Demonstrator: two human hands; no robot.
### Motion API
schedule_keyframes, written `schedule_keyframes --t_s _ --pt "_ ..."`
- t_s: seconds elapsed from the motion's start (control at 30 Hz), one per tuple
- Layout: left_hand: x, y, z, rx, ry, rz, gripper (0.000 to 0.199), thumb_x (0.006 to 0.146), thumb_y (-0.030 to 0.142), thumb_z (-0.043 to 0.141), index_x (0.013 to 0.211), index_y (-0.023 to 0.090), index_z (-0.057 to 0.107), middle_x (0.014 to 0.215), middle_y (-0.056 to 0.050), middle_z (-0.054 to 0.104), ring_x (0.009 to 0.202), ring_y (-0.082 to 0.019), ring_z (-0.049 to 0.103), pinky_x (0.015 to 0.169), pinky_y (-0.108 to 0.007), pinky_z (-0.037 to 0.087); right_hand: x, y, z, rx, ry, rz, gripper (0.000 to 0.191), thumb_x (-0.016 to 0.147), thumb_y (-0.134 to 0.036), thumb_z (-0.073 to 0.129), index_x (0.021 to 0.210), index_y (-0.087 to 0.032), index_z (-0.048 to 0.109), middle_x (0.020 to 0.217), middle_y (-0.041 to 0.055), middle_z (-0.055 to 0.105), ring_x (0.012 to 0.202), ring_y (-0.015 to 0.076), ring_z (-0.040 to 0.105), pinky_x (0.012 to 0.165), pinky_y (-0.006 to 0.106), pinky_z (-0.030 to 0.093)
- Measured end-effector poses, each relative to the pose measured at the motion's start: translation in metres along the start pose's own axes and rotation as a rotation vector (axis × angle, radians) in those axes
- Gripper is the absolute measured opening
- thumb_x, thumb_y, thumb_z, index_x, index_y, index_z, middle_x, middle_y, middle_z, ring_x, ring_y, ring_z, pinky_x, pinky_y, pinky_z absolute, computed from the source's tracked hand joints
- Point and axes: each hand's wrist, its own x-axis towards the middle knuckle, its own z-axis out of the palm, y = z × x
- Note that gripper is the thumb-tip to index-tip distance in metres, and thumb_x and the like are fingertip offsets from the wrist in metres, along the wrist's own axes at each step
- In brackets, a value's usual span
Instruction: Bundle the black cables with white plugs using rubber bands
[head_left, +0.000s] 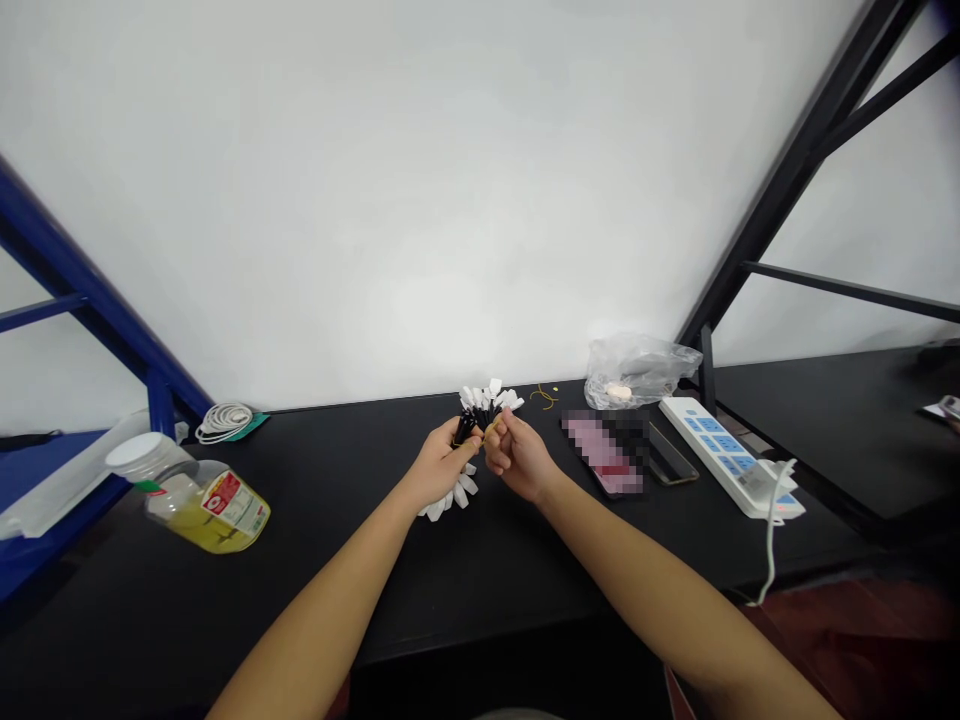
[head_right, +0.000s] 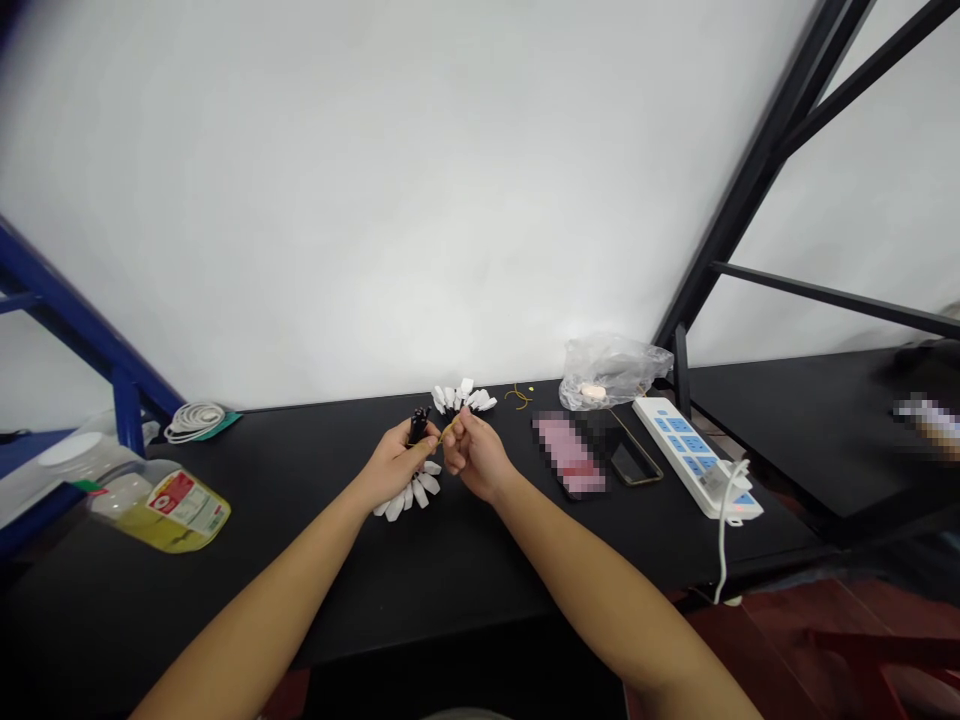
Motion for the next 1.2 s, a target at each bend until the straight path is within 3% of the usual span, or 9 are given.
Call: schedule_keyframes --t_s 0.13,0.3,0.47,0.6,0.7,0.8,0.97,1.1,1.2 --pt "0.002 -0.005 -0.002 -0.005 0.011 0.046 0.026 0.083 0.040 0.065 0.092 0.017 0.057 0.073 0.005 0.050 0.054 -0.007 0.045 0.050 -0.021 0.040 -0.001 -0.001 0.000 0.089 0.086 -0.030 0.038 0.082 -0.051 0.074 0.078 -0.021 0.050 0.095 0.0016 0.076 0.038 0.0053 0.041 0.039 0.021 0.042" --pt "0.000 -0.007 -0.001 0.123 0.025 0.124 0.034 0.091 0.051 0.057 0.086 0.018 0.058 0.066 0.004 0.047 0.054 -0.009 0.043 0.051 -0.022 0.037 -0.003 -0.001 0.003 -0.053 0.027 -0.137 0.022 0.079 -0.036 0.075 0.090 -0.021 0.063 0.138 0.0063 0.064 0.044 0.0062 0.054 0.044 0.025 0.049" --pt "-0.005 0.000 0.002 0.247 -0.032 0.218 0.037 0.093 0.053 0.054 0.082 0.019 0.061 0.066 0.001 0.052 0.060 -0.013 0.048 0.057 -0.025 0.040 -0.001 0.012 0.009 -0.271 0.280 -0.412 0.041 0.079 -0.032 0.074 0.119 -0.024 0.068 0.128 0.0067 0.070 0.049 0.0068 0.056 0.045 0.023 0.046" --pt "-0.010 0.006 0.005 0.322 -0.139 0.250 0.034 0.095 0.051 0.053 0.083 0.019 0.060 0.068 0.001 0.055 0.060 -0.014 0.050 0.058 -0.026 0.038 -0.001 0.014 0.009 -0.289 0.340 -0.477 0.043 0.078 -0.039 0.079 0.116 -0.022 0.071 0.127 0.0093 0.070 0.065 0.0117 0.063 0.052 0.024 0.050" --pt "-0.010 0.005 0.005 0.308 -0.120 0.247 0.035 0.095 0.051 0.052 0.084 0.020 0.061 0.069 0.000 0.056 0.061 -0.014 0.051 0.058 -0.026 0.038 0.000 0.013 0.002 -0.343 0.289 -0.496 0.045 0.085 -0.056 0.069 0.112 -0.021 0.073 0.119 0.0109 0.074 0.045 0.0064 0.048 0.043 0.025 0.042" --pt "-0.008 0.001 0.003 0.268 -0.097 0.220 0.038 0.097 0.053 0.047 0.088 0.019 0.061 0.065 0.002 0.052 0.057 -0.013 0.048 0.055 -0.026 0.036 0.001 0.014 -0.005 -0.385 0.145 -0.556 0.053 0.081 -0.065 0.068 0.109 -0.021 0.075 0.113 0.0117 0.076 0.044 0.0074 0.048 0.045 0.027 0.043" --pt "-0.008 0.002 0.002 0.312 -0.089 0.183 0.040 0.099 0.055 0.044 0.090 0.019 0.058 0.067 0.002 0.052 0.059 -0.013 0.048 0.057 -0.026 0.036 -0.004 0.008 -0.004 -0.503 0.062 -0.576 0.048 0.068 -0.048 0.087 0.109 -0.026 0.078 0.102 0.0061 0.077 0.054 0.0115 0.053 0.054 0.029 0.048" --pt "-0.011 0.011 0.006 0.439 -0.165 0.180 0.037 0.099 0.053 0.044 0.088 0.019 0.055 0.071 0.001 0.057 0.063 -0.015 0.052 0.059 -0.027 0.036 -0.010 -0.003 -0.002 -0.610 0.088 -0.617 0.042 0.066 -0.040 0.090 0.104 -0.026 0.080 0.093 0.0049 0.078 0.069 0.0183 0.064 0.066 0.033 0.054" --pt "-0.013 0.014 0.007 0.485 -0.204 0.204 0.033 0.101 0.047 0.041 0.097 0.018 0.058 0.076 -0.001 0.062 0.064 -0.016 0.056 0.060 -0.028 0.039 -0.012 -0.009 -0.001 -0.752 0.001 -0.710 0.033 0.068 -0.035 0.089 0.098 -0.027 0.080 0.093 0.0044 0.078 0.082 0.0217 0.070 0.077 0.035 0.056"
